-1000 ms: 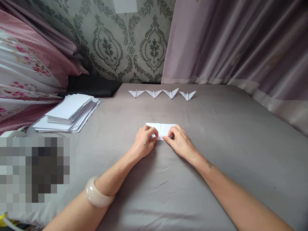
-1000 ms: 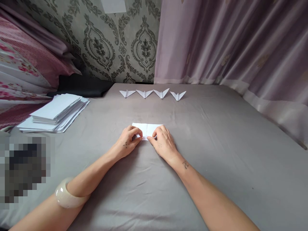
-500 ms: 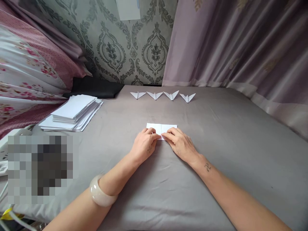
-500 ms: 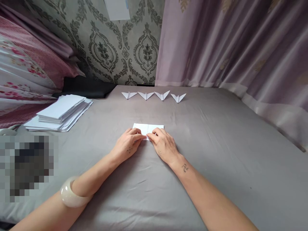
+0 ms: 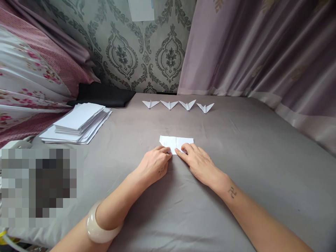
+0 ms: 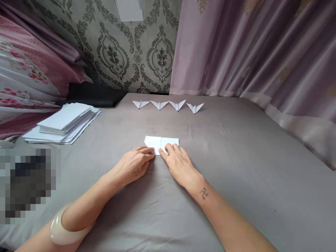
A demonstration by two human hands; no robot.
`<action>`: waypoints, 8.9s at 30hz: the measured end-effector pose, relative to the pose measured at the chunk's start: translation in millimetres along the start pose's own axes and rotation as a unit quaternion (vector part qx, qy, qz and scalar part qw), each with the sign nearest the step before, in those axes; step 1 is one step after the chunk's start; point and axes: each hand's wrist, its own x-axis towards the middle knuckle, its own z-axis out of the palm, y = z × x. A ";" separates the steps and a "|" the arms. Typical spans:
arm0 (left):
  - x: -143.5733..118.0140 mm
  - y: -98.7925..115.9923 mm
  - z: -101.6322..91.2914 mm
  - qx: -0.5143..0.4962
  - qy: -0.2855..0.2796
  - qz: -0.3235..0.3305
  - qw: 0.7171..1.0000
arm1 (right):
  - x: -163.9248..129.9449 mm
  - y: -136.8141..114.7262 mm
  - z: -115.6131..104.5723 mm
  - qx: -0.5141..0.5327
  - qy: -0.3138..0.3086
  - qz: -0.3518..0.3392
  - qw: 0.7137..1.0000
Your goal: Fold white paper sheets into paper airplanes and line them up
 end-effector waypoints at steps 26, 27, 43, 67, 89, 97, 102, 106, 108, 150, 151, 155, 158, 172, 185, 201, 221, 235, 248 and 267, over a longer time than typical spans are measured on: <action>3.6 -21.2 10.0 0.039 0.042 -0.123 0.991 | -0.5 15.3 9.6 0.050 -0.024 0.004 0.998; 3.8 -22.6 9.7 0.046 0.041 -0.134 0.989 | -0.4 15.3 9.5 0.049 -0.024 0.004 0.998; 13.7 -32.8 21.8 -0.142 0.114 0.058 0.982 | 8.7 26.5 12.4 0.210 0.007 0.026 0.977; 17.8 -4.1 -8.1 -0.401 0.144 -0.015 0.905 | 19.2 27.3 -25.6 0.435 0.058 0.048 0.897; 42.9 -3.8 -14.3 -0.594 -0.009 -0.236 0.769 | 34.4 47.6 -22.9 0.610 -0.093 0.198 0.762; 48.1 -17.7 -4.7 -0.441 -0.026 -0.173 0.880 | 49.1 58.8 -8.2 0.486 -0.081 0.153 0.857; 59.3 -33.4 14.3 -0.358 0.053 -0.131 0.923 | 65.3 63.1 10.8 0.392 -0.004 0.136 0.910; 58.3 -37.2 18.7 -0.314 0.083 -0.116 0.939 | 68.9 62.4 22.8 0.338 0.056 0.145 0.928; 55.5 -38.1 18.3 -0.273 0.086 -0.085 0.954 | 67.8 61.3 23.3 0.325 0.065 0.150 0.931; 46.8 -45.3 15.2 0.054 0.010 0.120 0.991 | 64.0 65.3 20.3 0.360 0.010 0.156 0.920; 46.8 -45.6 15.6 0.053 0.011 0.121 0.991 | 64.2 65.4 20.3 0.359 0.006 0.158 0.920; 46.9 -46.3 16.8 0.054 0.014 0.130 0.990 | 64.5 65.3 20.9 0.349 0.018 0.151 0.925; 46.3 -45.9 16.5 0.067 0.016 0.138 0.988 | 63.9 64.2 19.8 0.344 0.024 0.147 0.927; 46.8 -46.7 15.4 0.063 0.009 0.132 0.989 | 61.7 63.4 17.8 0.353 0.014 0.118 0.928; 47.0 -45.3 14.9 0.027 0.010 0.109 0.994 | 55.5 60.1 5.2 0.169 0.022 -0.027 0.985; 47.9 -45.2 13.5 0.000 0.012 0.104 0.995 | 51.8 48.0 -4.6 0.059 0.007 -0.060 0.996; 47.9 -47.2 17.9 -0.025 0.008 0.085 0.996 | 51.1 48.3 -3.4 0.064 -0.003 -0.058 0.996; 48.6 -47.0 15.1 0.017 0.011 0.105 0.994 | 39.7 47.9 -4.9 0.038 -0.013 -0.095 0.995; 47.9 -48.6 16.4 0.004 0.014 0.105 0.994 | 21.9 49.5 -2.9 0.038 -0.003 -0.069 0.997; 47.5 -48.8 17.8 -0.002 0.018 0.102 0.995 | -14.3 56.1 -3.9 -0.030 0.017 0.014 0.999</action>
